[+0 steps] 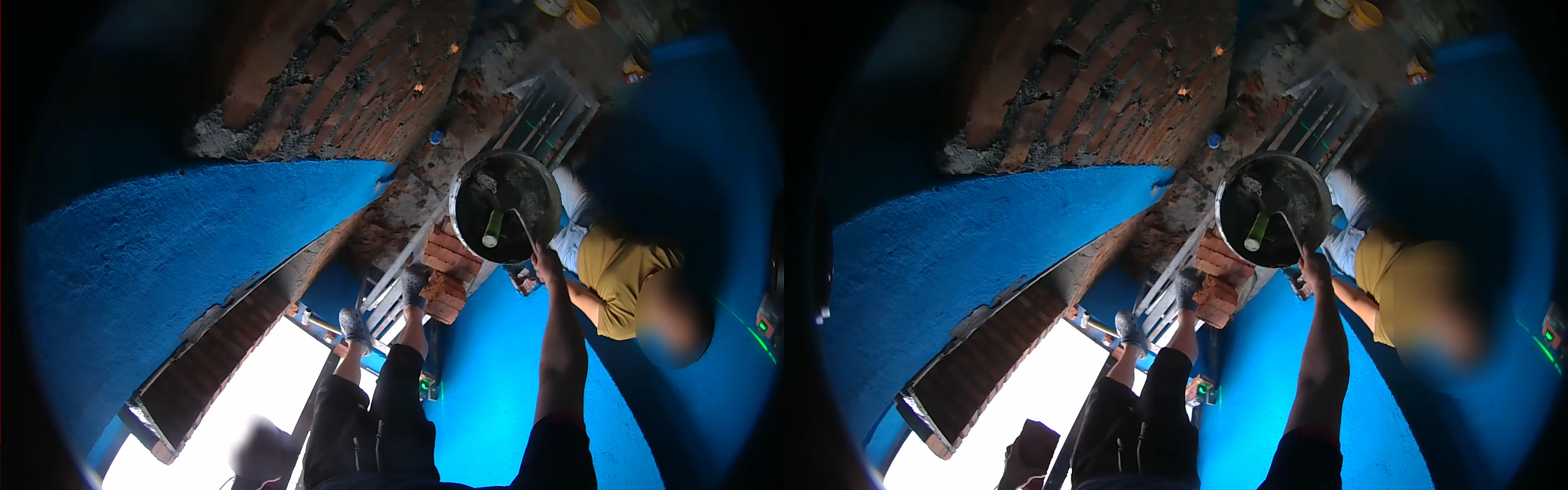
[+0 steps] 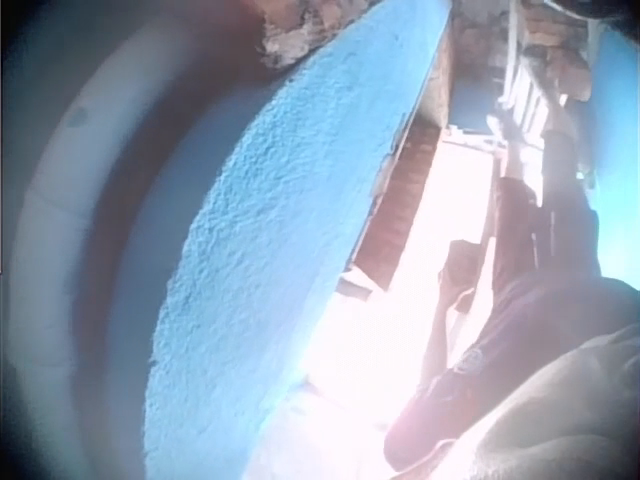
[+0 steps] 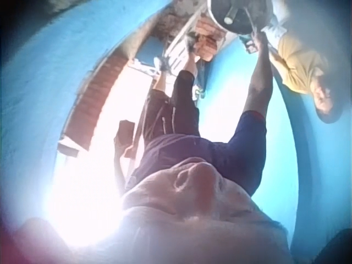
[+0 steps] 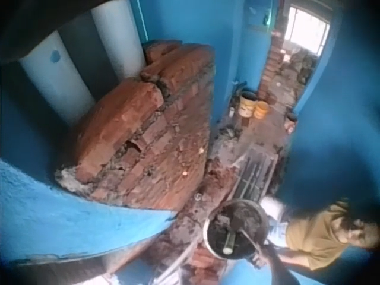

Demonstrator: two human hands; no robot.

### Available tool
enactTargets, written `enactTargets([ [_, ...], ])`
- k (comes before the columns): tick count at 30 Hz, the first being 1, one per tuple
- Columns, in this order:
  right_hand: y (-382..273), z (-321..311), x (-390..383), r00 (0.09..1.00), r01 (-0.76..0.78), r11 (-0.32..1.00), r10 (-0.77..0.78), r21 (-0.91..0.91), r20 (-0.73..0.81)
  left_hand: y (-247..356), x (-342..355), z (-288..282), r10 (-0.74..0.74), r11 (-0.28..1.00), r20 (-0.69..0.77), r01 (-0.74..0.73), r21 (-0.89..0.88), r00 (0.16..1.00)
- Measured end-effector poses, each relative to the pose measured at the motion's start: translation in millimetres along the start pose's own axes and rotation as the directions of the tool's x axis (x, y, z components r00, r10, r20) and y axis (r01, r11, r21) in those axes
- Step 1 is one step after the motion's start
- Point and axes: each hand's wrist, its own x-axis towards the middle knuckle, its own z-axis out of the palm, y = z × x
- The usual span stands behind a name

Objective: The person lays bricks onto a layer of mortar using a trowel to apply and spread the mortar between the bricks.

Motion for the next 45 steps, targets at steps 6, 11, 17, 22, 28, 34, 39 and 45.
enactTargets([
  [6, -14.9, 6.2, -4.2, 0.916, -0.400, 0.892, 0.394, 0.210, 0.072, 11.5, 7.0, 6.7, 0.014, 1.000, 0.039, -0.014, -0.018, 0.999],
  [11, -60.8, 0.3, 15.1, 0.957, 0.251, 0.734, -0.285, -0.632, 0.048, 30.2, 1.4, 12.7, 0.003, 1.000, 0.054, -0.002, -0.027, 0.999],
  [17, -43.4, -9.6, 7.0, 0.951, 0.244, 0.752, -0.309, -0.613, -0.001, 54.9, -10.8, 19.8, 0.092, 0.995, -0.037, -0.091, 0.036, 0.995],
  [22, -50.9, -29.2, -37.6, 0.952, 0.245, 0.837, -0.304, -0.488, -0.042, -19.8, -16.9, 37.6, 0.084, 0.984, -0.264, -0.038, 0.175, 0.961],
  [28, -101.1, -36.5, -131.0, 0.951, 0.299, 0.834, -0.300, -0.464, 0.074, -36.8, -32.4, 47.4, 0.040, 0.883, -0.136, 0.028, 0.469, 0.990],
  [34, -162.6, -34.6, -280.6, 0.955, 0.261, 0.850, -0.296, -0.457, -0.005, -134.3, -12.9, 51.0, 0.284, 0.951, -0.267, -0.306, -0.047, 0.921],
  [39, -344.7, -16.6, -397.8, 0.937, 0.185, 0.946, -0.251, 0.265, 0.242, -105.4, -56.4, 42.9, 0.487, 0.807, -0.156, -0.374, 0.456, 0.859],
  [45, -480.4, 43.2, -490.1, 0.714, -0.031, 0.747, -0.449, 0.665, 0.537, -188.1, -57.4, 52.5, 0.611, 0.668, -0.171, -0.387, 0.636, 0.773],
])
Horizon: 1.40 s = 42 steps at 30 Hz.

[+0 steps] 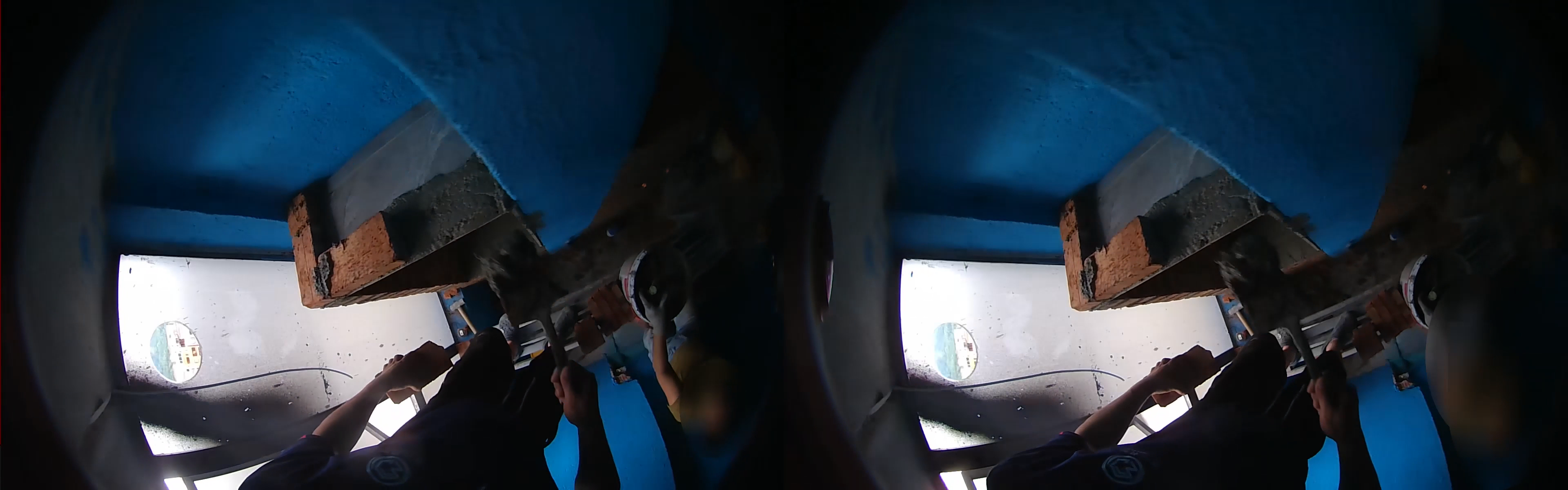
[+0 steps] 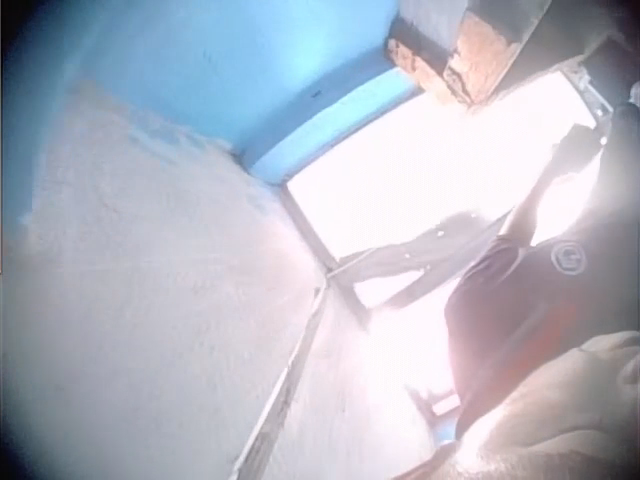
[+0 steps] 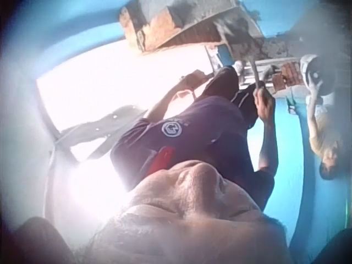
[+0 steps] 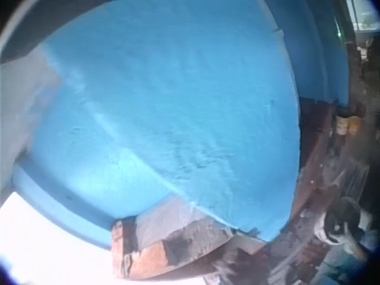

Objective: The person lays bricks onto a layer of mortar using a trowel to apply and spread the mortar between the bricks.

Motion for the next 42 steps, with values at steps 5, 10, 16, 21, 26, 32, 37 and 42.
enactTargets([
  [5, 17.6, 78.1, 30.1, 0.858, 0.223, 0.415, -0.513, -0.882, -0.025, -67.2, -45.6, 66.6, -0.611, 0.729, 0.080, 0.599, -0.333, 0.788],
  [10, -12.0, 157.2, 35.0, 0.913, 0.065, 0.286, -0.404, -0.956, -0.059, -77.6, -81.8, 62.0, -0.596, 0.743, 0.042, 0.571, -0.349, 0.802],
  [16, -8.5, 191.6, 26.7, 0.879, 0.010, 0.247, -0.463, -0.969, -0.109, -86.9, -99.1, 41.9, -0.447, 0.848, -0.212, 0.335, -0.411, 0.869],
  [21, 2.6, 215.4, 32.2, 0.841, 0.078, 0.291, -0.533, -0.954, -0.094, -76.0, -107.9, 0.2, -0.346, 0.900, -0.282, 0.233, -0.368, 0.895],
  [26, -19.4, 240.5, 28.2, 0.841, 0.098, 0.244, -0.538, -0.965, -0.051, -62.3, -117.0, -33.4, -0.269, 0.932, -0.306, 0.166, -0.323, 0.913],
  [32, -14.6, 213.8, 41.7, 0.931, 0.290, 0.840, -0.358, -0.459, -0.068, -35.6, -141.6, -98.2, -0.116, 0.943, -0.294, 0.012, -0.333, 0.949],
  [37, -44.0, 193.0, 33.8, 0.841, 0.245, 0.800, -0.457, -0.547, -0.291, -53.1, -145.7, -124.3, 0.177, 0.825, -0.508, -0.408, -0.390, 0.843],
  [42, -82.4, 136.9, 45.2, 0.840, -0.001, 0.595, -0.436, -0.804, -0.323, -51.3, -142.9, -166.5, 0.138, 0.665, -0.542, -0.483, -0.570, 0.829],
])
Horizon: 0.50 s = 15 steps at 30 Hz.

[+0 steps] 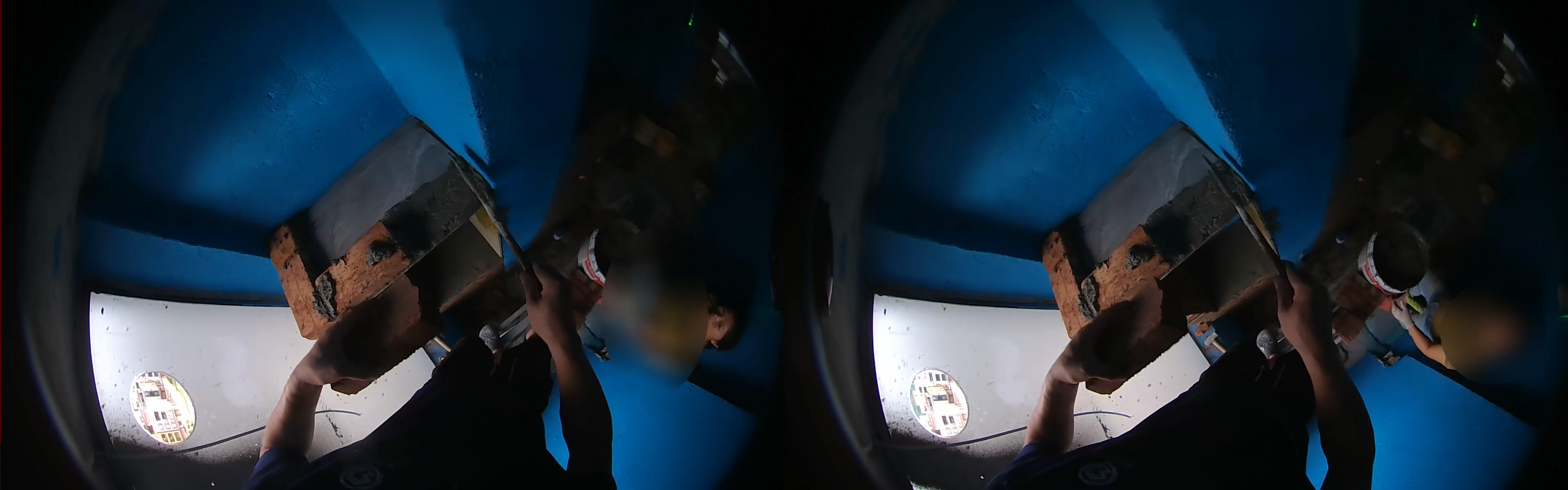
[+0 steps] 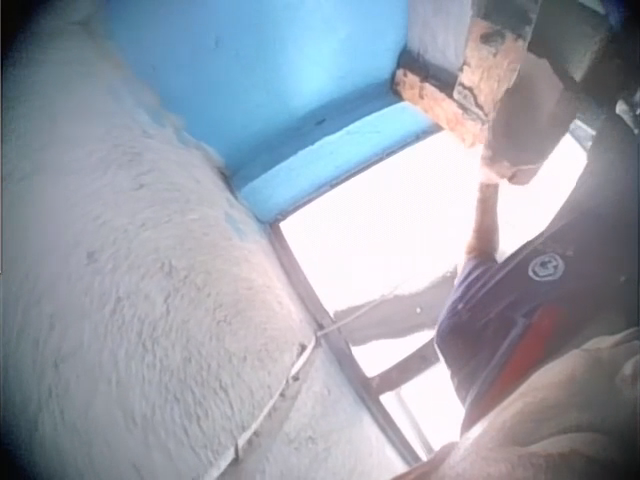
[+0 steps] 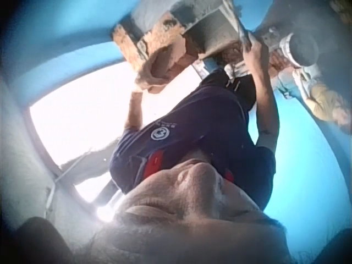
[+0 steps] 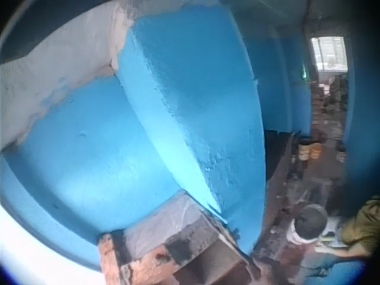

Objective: The person lays bricks onto a layer of mortar using a trowel to apply and spread the mortar between the bricks.

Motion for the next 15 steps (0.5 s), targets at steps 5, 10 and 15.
enactTargets([
  [5, 31.9, 16.5, -42.3, 0.958, 0.155, 0.936, -0.064, 0.317, -0.280, 45.9, 49.8, -25.0, 0.123, 0.980, -0.085, -0.107, 0.170, 0.989],
  [10, 105.7, 29.9, -94.2, 0.935, 0.194, 0.953, -0.252, -0.234, -0.251, 31.7, 177.7, -37.4, 0.165, 0.792, -0.029, -0.115, 0.599, 0.986],
  [15, 113.6, 41.3, -141.0, 0.855, 0.174, 0.976, -0.214, -0.128, -0.473, -21.8, 253.2, -40.4, -0.046, 0.612, -0.096, 0.104, 0.784, 0.994],
])
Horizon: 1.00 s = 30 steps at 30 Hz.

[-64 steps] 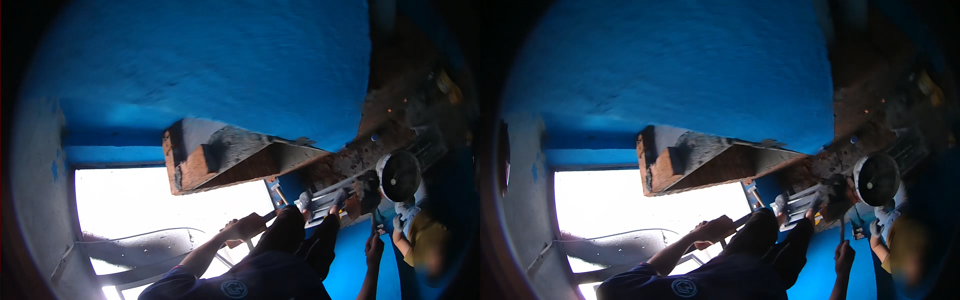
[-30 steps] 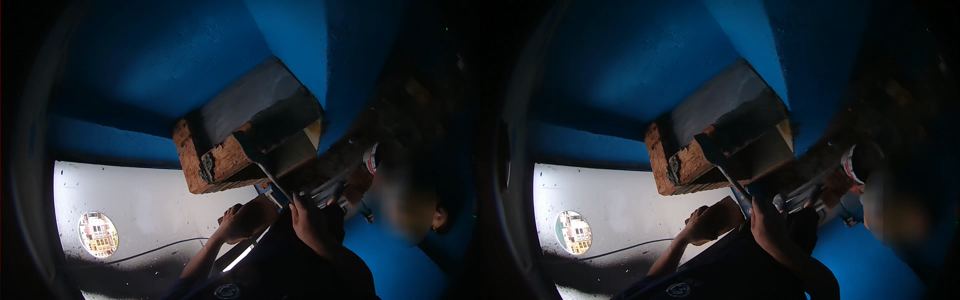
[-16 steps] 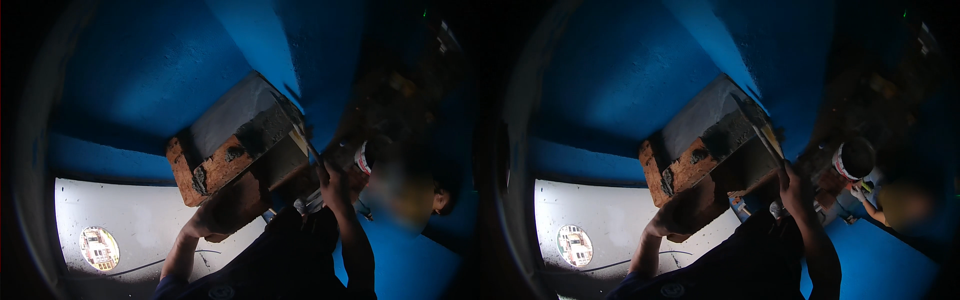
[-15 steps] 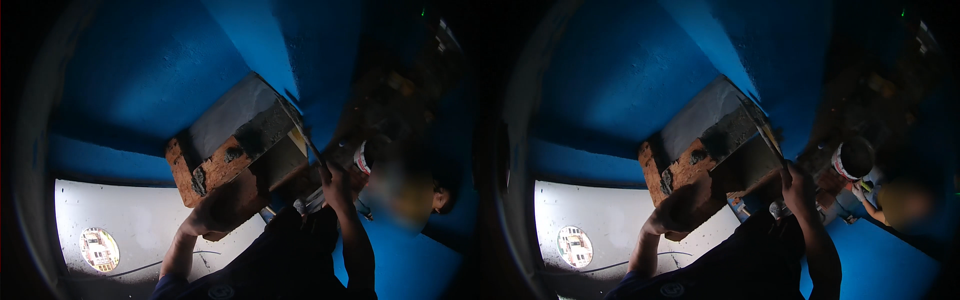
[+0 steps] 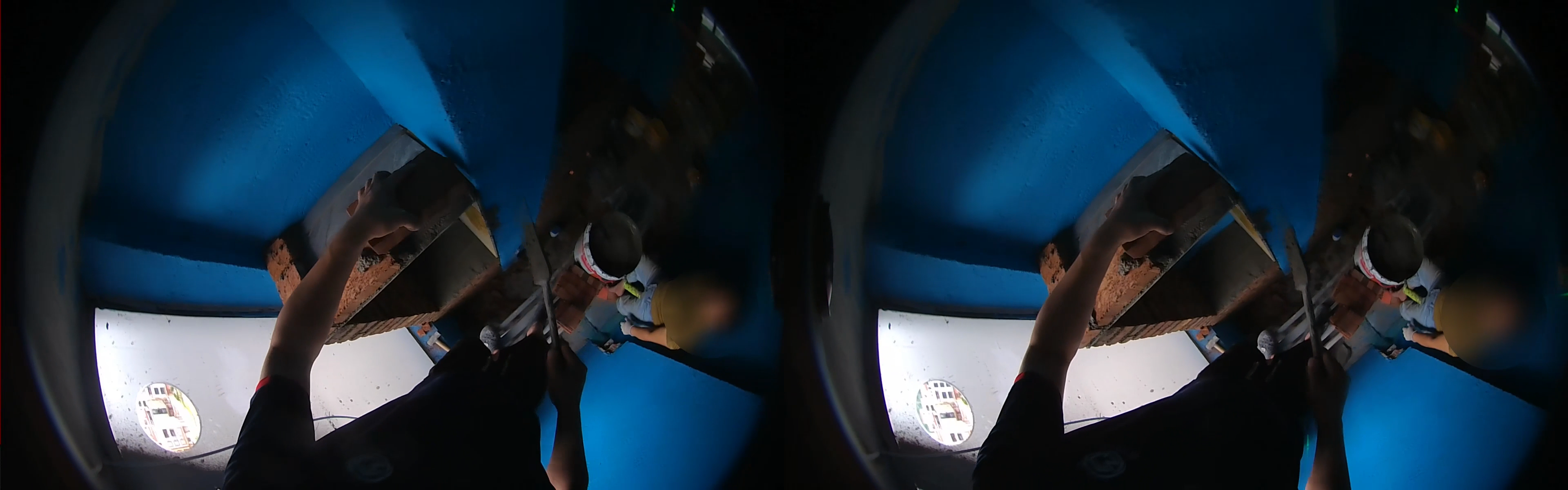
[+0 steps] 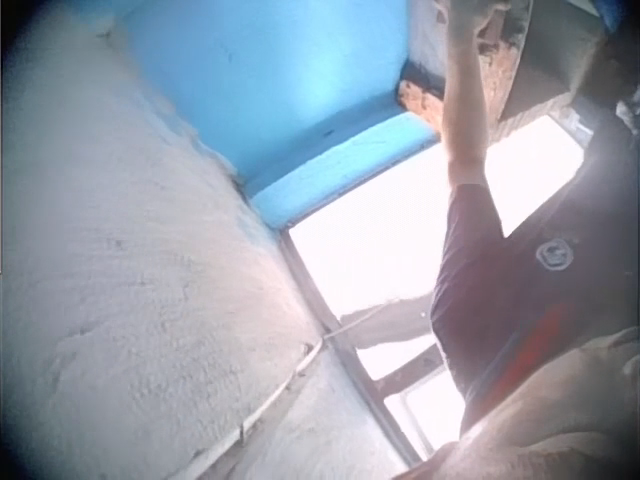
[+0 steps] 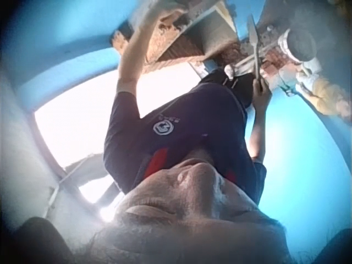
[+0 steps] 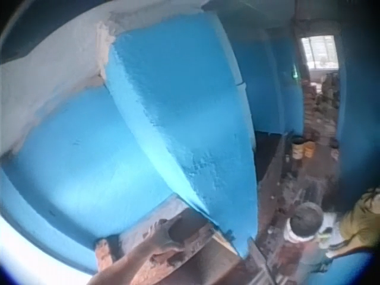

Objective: The person lays bricks onto a layer of mortar using a trowel to apply and spread the mortar between the bricks.

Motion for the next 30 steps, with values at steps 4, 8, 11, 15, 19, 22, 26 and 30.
enactTargets([
  [4, -17.8, -23.6, -13.0, 0.845, -0.535, 0.816, 0.516, 0.217, 0.144, 19.8, 8.4, 8.7, -0.024, 0.998, 0.094, 0.029, -0.049, 0.995],
  [8, -3.3, -33.7, -29.4, 0.776, -0.631, 0.743, 0.598, 0.223, 0.202, 37.3, 3.3, 15.5, -0.088, 0.995, 0.009, 0.089, -0.043, 0.996],
  [11, -6.4, -27.7, -26.0, 0.714, -0.699, 0.663, 0.665, 0.268, 0.218, 21.9, 0.5, 24.8, -0.041, 0.996, -0.084, 0.034, -0.078, 0.996],
  [15, 4.8, -9.4, -21.3, 0.940, -0.340, 0.931, 0.336, 0.135, 0.052, 18.8, -1.7, 35.0, 0.028, 0.999, -0.112, -0.031, -0.028, 0.993],
  [19, 21.0, -0.9, -27.0, 0.937, -0.342, 0.934, 0.330, 0.106, 0.114, 30.5, -4.2, 37.1, -0.002, 0.999, -0.051, -0.001, -0.046, 0.999],
  [22, 27.9, 6.8, -26.1, 0.939, -0.328, 0.940, 0.313, 0.095, 0.144, 24.7, -3.6, 38.1, 0.012, 0.999, -0.052, -0.014, -0.038, 0.999],
  [26, 19.4, 14.0, -17.1, 0.919, -0.361, 0.931, 0.345, 0.057, 0.191, 29.0, -4.4, 38.3, 0.009, 0.999, -0.032, -0.010, -0.042, 0.999],
  [30, 28.3, 36.5, -32.4, 0.885, -0.411, 0.900, 0.432, -0.144, 0.173, 32.4, -3.0, 32.5, 0.020, 0.999, -0.003, -0.020, -0.037, 1.000],
])
